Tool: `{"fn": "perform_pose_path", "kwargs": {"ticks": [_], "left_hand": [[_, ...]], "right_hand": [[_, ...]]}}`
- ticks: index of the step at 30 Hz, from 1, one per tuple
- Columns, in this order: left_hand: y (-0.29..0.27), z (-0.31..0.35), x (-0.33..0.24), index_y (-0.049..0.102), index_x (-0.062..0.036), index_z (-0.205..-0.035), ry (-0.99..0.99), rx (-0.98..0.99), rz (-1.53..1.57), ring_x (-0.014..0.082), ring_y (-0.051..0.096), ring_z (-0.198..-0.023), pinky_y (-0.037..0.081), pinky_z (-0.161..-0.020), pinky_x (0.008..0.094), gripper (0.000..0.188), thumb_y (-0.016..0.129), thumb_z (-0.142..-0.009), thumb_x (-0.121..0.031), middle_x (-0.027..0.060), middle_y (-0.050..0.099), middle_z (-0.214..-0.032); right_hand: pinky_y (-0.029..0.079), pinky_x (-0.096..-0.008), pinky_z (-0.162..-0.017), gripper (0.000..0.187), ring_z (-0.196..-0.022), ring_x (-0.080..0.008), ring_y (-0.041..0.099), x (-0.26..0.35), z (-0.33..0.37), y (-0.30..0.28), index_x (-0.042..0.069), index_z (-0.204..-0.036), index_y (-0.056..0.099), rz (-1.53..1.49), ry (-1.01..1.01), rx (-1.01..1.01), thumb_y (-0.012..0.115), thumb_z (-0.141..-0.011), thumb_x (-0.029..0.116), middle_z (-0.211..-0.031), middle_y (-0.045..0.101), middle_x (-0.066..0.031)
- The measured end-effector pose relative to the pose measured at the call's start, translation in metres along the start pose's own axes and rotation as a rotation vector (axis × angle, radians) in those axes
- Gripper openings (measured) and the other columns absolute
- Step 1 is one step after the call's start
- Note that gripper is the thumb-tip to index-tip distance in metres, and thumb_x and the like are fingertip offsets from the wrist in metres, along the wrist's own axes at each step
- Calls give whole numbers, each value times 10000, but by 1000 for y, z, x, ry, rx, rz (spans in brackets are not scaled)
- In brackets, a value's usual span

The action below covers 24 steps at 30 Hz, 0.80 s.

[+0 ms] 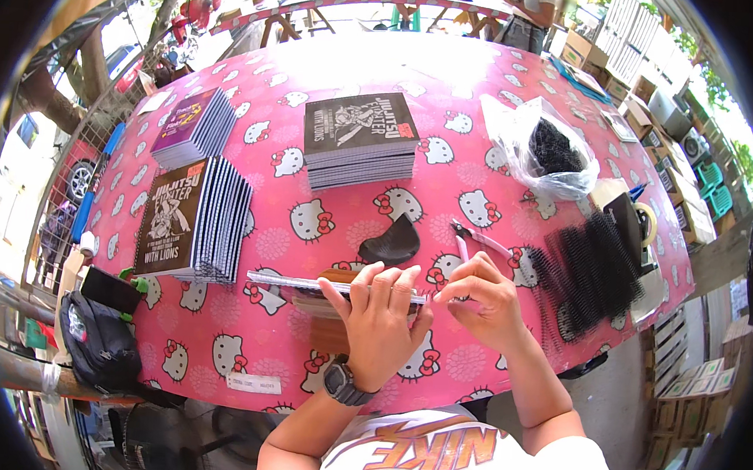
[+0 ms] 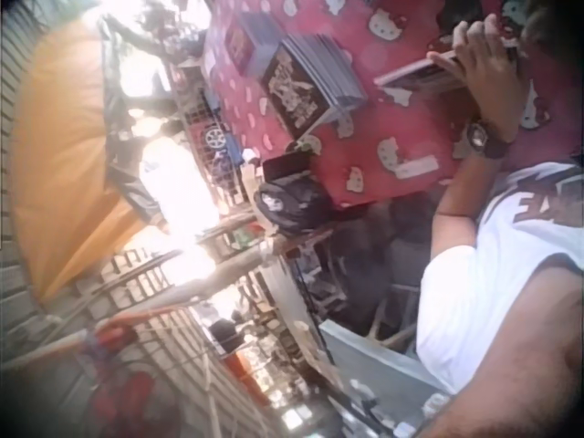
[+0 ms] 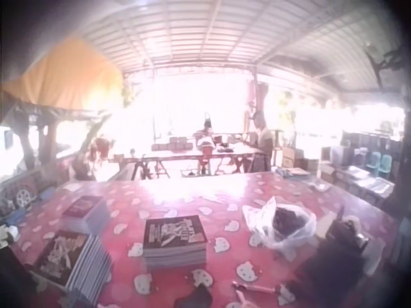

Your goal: The person binds booklets by inserting a spiral coil through pre-punched holes, turning the coil through the length of the booklet, and then trimming and crimping the ends of the coil with pliers.

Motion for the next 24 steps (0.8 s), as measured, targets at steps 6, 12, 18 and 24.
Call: {"fn": "perform_pose_path", "kwargs": {"ticks": [6, 12, 18, 24], "left_hand": [[2, 1, -2, 585, -133, -1126, 11, -11, 8, 229, 478, -1079, -35, -1057, 604, 420, 638, -752, -317, 19, 557, -1022], [3, 2, -1, 579, -137, -1131, 5, -1, 3, 208, 470, -1077, 35, -1040, 626, 438, 652, -736, -311, 9, 542, -1025], [2, 2, 2, 562, -136, -1160, 5, 13, 45, 230, 479, -1047, -8, -1039, 639, 477, 664, -714, -272, 14, 547, -1012], [-13, -1, 7, 579, -136, -1131, 8, 82, 192, 172, 520, -984, 28, -1071, 597, 445, 683, -716, -262, 1, 560, -985]], "right_hand": [[463, -310, -669, 287, -766, -214, 550, -3, 2, 2, 78, -916, 658, -71, -18, 30, 685, -663, -54, -817, 558, -60], [464, -271, -615, 252, -726, -165, 571, -5, -4, 5, 64, -891, 674, -62, -10, 3, 726, -661, -27, -806, 574, -49], [472, -262, -602, 280, -692, -161, 584, 6, -6, 13, 36, -943, 660, -101, -62, 146, 698, -680, -53, -805, 586, -68], [481, -296, -599, 366, -659, -216, 596, 9, -1, 17, 50, -1152, 567, 149, 70, 237, 662, -799, 71, -752, 584, -92]]}}
Point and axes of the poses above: each hand's wrist, its own z-axis away from the middle knuckle, its own y-axis out of the palm, x = y × z, the point moved 10 cm from there along -z, towards the middle knuckle
